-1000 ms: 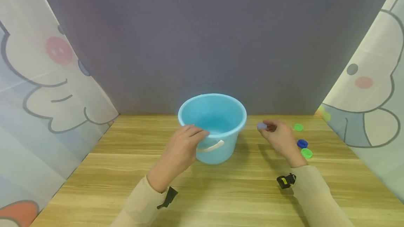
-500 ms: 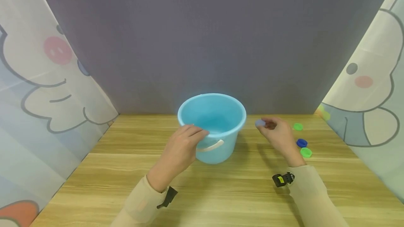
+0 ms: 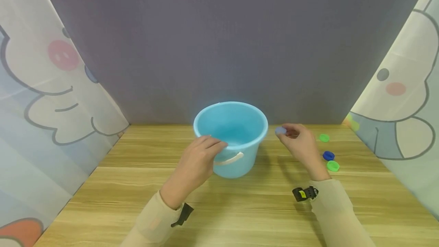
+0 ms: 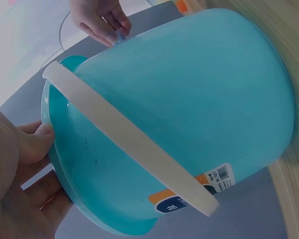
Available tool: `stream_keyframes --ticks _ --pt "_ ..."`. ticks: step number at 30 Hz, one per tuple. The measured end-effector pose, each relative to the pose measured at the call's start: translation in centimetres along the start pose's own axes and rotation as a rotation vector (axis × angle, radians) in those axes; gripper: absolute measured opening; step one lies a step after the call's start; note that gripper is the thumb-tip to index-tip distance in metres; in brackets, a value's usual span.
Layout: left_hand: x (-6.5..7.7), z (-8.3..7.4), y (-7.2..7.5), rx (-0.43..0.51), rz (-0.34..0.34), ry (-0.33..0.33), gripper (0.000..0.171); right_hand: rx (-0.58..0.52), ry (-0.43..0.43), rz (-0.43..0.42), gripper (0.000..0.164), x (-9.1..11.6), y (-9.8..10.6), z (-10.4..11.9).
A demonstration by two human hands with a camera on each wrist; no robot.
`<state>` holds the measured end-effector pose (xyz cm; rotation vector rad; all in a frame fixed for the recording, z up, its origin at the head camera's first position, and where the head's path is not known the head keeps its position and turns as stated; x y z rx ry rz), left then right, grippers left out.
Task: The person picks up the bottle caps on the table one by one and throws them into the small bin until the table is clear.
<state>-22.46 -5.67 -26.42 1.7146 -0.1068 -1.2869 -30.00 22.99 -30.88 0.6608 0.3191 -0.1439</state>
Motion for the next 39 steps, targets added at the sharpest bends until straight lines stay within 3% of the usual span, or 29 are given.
stream_keyframes --ticks 18,39 --pt "-0.1 -0.1 0.0 -0.002 -0.004 -0.005 0.045 -0.028 0.05 -0.061 0.048 0.2 0.8 2.6" --pt "0.0 -0.2 0.1 -0.001 -0.001 -0.01 0.044 -0.112 0.166 -0.13 0.04 0.6 1.2 5.6"
Point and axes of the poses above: each hand's wrist, its own x-axis away from the middle knuckle, its own y-axis out of the back of the hand, z = x × y, the point moved 7 cm from there along -x, towards the middle knuckle, and after that the axes turned 3 degrees about z, right-handed, at the moved point
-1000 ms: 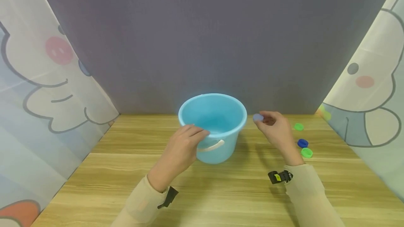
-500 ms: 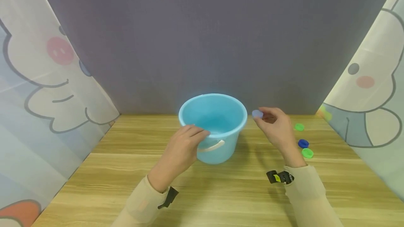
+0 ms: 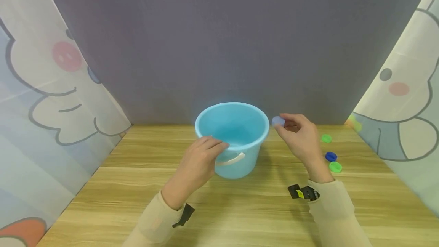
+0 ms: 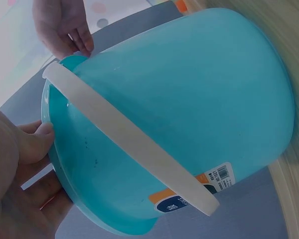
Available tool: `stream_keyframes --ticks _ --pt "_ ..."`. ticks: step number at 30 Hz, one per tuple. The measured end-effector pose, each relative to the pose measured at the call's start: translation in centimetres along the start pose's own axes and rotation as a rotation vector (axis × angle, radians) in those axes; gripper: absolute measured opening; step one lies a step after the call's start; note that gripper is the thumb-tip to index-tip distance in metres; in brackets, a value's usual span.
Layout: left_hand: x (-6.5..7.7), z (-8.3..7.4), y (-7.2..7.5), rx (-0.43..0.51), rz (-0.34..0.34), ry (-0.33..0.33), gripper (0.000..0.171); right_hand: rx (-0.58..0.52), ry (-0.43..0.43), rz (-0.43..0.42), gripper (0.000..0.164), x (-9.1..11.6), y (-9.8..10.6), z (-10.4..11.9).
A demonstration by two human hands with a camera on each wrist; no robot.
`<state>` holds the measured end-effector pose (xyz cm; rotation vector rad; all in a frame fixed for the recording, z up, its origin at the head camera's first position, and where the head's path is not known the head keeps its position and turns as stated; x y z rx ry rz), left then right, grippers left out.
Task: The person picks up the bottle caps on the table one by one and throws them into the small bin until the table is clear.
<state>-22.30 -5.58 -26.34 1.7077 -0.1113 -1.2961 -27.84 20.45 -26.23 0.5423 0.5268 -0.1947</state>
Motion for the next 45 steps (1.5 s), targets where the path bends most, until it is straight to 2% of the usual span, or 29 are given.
stream_keyframes --ticks 11,19,30,45 --pt "0.0 0.0 0.0 -0.007 -0.008 -0.006 0.044 -0.057 0.059 -0.006 0.039 -0.1 -0.6 1.3" --pt "0.0 0.0 -0.1 -0.002 -0.013 -0.006 0.044 -0.046 0.072 0.013 0.036 0.2 -1.3 1.8" --pt "0.1 0.1 -0.2 -0.004 -0.012 -0.003 0.043 -0.128 0.103 0.024 0.033 0.3 -2.2 2.8" --pt "0.1 0.1 -0.1 -0.002 -0.015 -0.011 0.043 -0.139 0.151 0.0 0.033 0.4 -2.7 3.3"
Point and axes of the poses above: each hand's wrist, its own x-axis away from the middle knuckle, its own y-axis out of the back of the hand, z = x × y, the point moved 7 cm from there along -x, towards the middle knuckle, and after that the axes turned 3 degrees about z, right-handed, at the moved point
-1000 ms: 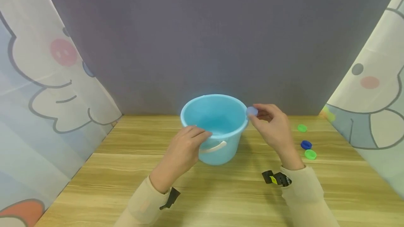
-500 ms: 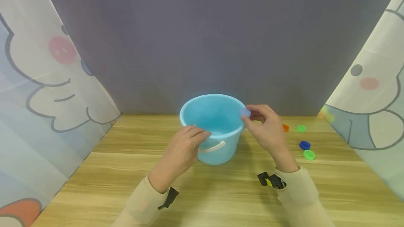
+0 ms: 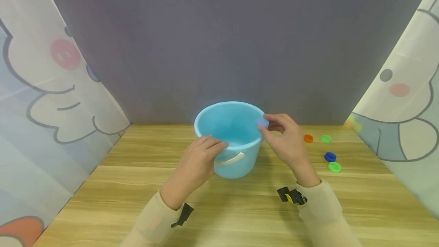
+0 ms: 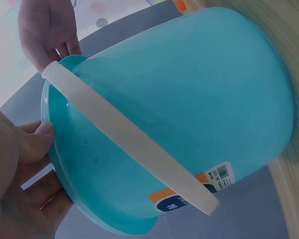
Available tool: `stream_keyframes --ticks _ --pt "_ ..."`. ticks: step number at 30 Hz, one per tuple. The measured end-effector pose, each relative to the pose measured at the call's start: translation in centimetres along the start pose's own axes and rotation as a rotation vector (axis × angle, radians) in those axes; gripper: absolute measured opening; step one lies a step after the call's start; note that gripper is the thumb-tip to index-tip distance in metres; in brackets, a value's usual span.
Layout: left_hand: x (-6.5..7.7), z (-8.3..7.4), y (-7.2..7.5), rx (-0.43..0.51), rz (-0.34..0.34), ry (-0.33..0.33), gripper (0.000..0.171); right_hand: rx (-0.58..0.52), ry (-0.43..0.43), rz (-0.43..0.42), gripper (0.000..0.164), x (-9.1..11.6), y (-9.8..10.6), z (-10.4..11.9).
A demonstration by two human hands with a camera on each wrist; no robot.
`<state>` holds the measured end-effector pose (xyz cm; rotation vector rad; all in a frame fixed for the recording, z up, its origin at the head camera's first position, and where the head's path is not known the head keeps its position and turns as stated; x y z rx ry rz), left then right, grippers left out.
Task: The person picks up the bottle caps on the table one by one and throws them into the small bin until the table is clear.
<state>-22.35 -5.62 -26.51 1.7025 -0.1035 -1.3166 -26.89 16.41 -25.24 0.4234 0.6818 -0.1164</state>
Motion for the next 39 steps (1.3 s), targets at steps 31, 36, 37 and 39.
stream_keyframes --ticks 31,36,37,39 --pt "-0.1 0.17 0.04 0.02 0.003 -0.002 0.039 0.009 0.013 -0.003 0.03 -0.11 0.15 -0.04" --pt "0.01 0.18 0.01 0.022 0.007 0.001 0.039 0.014 0.018 0.014 0.031 -0.09 0.11 -0.1" --pt "0.0 0.17 0.0 0.022 0.007 0.001 0.039 0.015 0.02 0.013 0.03 -0.11 0.15 -0.09" --pt "-0.02 0.17 0.0 0.022 0.007 0.001 0.039 0.014 0.021 0.011 0.03 -0.13 0.26 -0.05"
Point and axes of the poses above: each hand's wrist, its own x-axis away from the middle knuckle, its own y-axis out of the back of the hand, z = x × y, the point moved 7 cm from there along -x, towards the middle knuckle, and after that the axes turned 3 degrees about z, right-handed, at the moved point
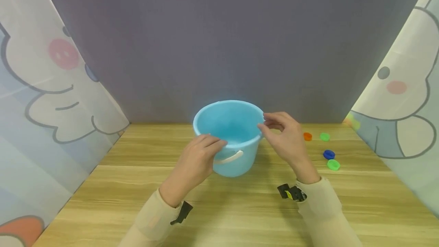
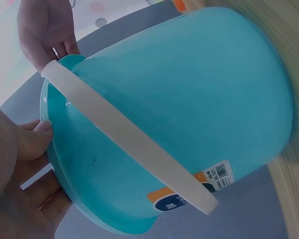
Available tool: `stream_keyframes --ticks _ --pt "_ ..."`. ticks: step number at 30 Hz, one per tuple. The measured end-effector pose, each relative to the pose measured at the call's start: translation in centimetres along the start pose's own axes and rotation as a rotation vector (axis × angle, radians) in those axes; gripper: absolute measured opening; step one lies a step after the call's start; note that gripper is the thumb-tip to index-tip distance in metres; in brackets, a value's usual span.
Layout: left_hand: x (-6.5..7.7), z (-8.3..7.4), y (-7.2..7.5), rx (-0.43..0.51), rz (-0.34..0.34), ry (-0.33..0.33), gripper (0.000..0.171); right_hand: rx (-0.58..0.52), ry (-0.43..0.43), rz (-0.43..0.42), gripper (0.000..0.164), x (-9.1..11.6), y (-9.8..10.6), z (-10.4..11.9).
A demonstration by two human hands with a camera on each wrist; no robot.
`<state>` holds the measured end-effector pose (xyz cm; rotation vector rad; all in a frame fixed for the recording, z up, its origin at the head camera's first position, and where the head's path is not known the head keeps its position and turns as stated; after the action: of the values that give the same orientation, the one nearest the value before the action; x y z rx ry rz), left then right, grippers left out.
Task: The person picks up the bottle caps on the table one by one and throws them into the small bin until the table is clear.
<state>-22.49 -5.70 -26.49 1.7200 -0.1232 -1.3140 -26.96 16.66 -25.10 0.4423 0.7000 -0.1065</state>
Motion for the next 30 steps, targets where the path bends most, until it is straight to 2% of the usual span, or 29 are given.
stream_keyframes --ticks 14,26,30 --pt "-0.09 0.1 -0.06 -0.002 0.006 -0.002 0.039 0.042 -0.031 0.006 0.029 -0.08 0.44 -0.34" --pt "-0.06 0.34 -0.3 0.003 0.007 0.005 0.04 0.085 0.004 -0.017 0.025 -0.06 0.64 0.15" --pt "-0.01 0.37 -0.31 0.006 0.008 0.003 0.04 0.083 -0.014 -0.011 0.025 0.01 0.58 0.08"
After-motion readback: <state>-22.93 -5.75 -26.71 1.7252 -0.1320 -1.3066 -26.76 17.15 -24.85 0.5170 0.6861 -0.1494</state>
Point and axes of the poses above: each hand's wrist, its own x-axis away from the middle knuckle, its own y-axis out of the back of the hand, z = x × y, the point moved 7 cm from there along -x, towards the middle knuckle, and after that the axes turned 3 degrees about z, right-handed, at the moved point
